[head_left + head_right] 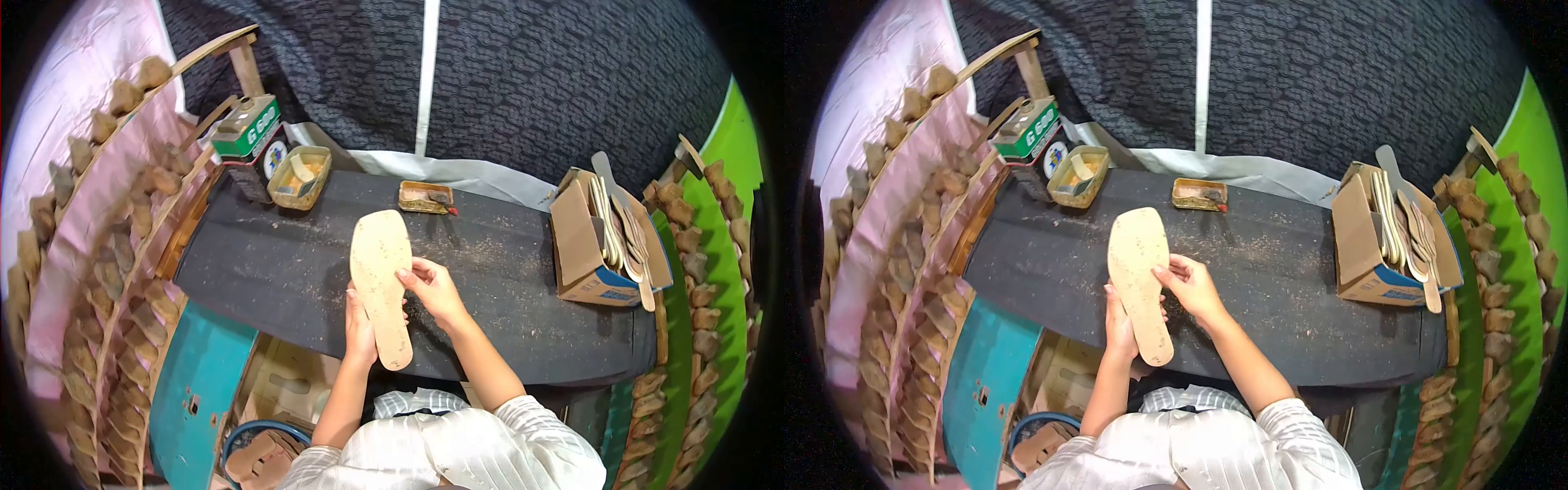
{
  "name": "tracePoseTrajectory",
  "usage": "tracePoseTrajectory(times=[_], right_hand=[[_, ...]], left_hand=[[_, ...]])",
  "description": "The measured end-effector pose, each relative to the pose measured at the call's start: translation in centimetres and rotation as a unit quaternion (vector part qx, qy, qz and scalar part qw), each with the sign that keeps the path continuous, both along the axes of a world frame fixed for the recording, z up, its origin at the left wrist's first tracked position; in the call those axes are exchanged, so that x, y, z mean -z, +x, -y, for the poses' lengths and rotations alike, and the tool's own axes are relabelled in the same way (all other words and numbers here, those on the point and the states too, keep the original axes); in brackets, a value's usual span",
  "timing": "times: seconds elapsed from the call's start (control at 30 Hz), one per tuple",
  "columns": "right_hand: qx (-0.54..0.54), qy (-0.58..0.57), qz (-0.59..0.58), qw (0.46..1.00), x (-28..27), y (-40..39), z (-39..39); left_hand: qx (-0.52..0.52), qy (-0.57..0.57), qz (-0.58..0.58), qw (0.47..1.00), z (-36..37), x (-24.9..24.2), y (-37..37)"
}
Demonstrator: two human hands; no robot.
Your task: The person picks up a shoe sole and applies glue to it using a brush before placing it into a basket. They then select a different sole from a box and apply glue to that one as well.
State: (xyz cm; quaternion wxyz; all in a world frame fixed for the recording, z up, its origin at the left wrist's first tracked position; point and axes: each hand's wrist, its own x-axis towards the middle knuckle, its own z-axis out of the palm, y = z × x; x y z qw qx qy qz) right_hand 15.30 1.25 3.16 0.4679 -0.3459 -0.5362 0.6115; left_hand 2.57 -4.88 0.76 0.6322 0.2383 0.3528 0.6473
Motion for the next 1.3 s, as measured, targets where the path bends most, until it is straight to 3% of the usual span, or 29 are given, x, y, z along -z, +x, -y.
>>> tracePoseTrajectory(times=[0.07, 0.13, 0.2, 0.57, 0.83, 0.9, 1.17, 1.3], right_hand=[[-0.029, -0.012, -0.009, 0.999, -0.8, -0.1, 0.7], [-0.032, -0.065, -0.038, 0.997, -1.4, 0.1, 1.6], [-0.040, -0.065, -0.049, 0.996, -1.0, 0.2, 2.1], [-0.145, -0.093, -0.023, 0.985, 0.6, 2.3, 11.0], [-0.256, -0.123, -0.005, 0.959, 3.1, -0.6, 19.9], [-0.276, -0.133, -0.014, 0.952, 2.8, -1.7, 21.9], [-0.308, -0.132, -0.025, 0.942, 3.7, -6.5, 29.9], [-0.411, -0.124, 0.048, 0.902, 5.7, -9.8, 36.9]], left_hand=[[-0.049, 0.006, -0.059, 0.997, 1.2, -0.2, 0.4], [-0.061, 0.033, -0.030, 0.997, 2.7, -0.2, 0.2], [-0.050, 0.063, -0.112, 0.990, 3.9, -0.6, 0.4], [-0.140, -0.003, -0.135, 0.981, 16.4, 1.2, 4.2], [-0.267, -0.082, -0.162, 0.947, 27.9, 2.2, 4.6], [-0.296, -0.078, -0.233, 0.923, 30.3, 2.4, 4.3], [-0.346, -0.121, -0.165, 0.916, 38.3, 3.3, 2.3], [-0.412, -0.133, -0.166, 0.886, 44.9, 5.5, -1.1]])
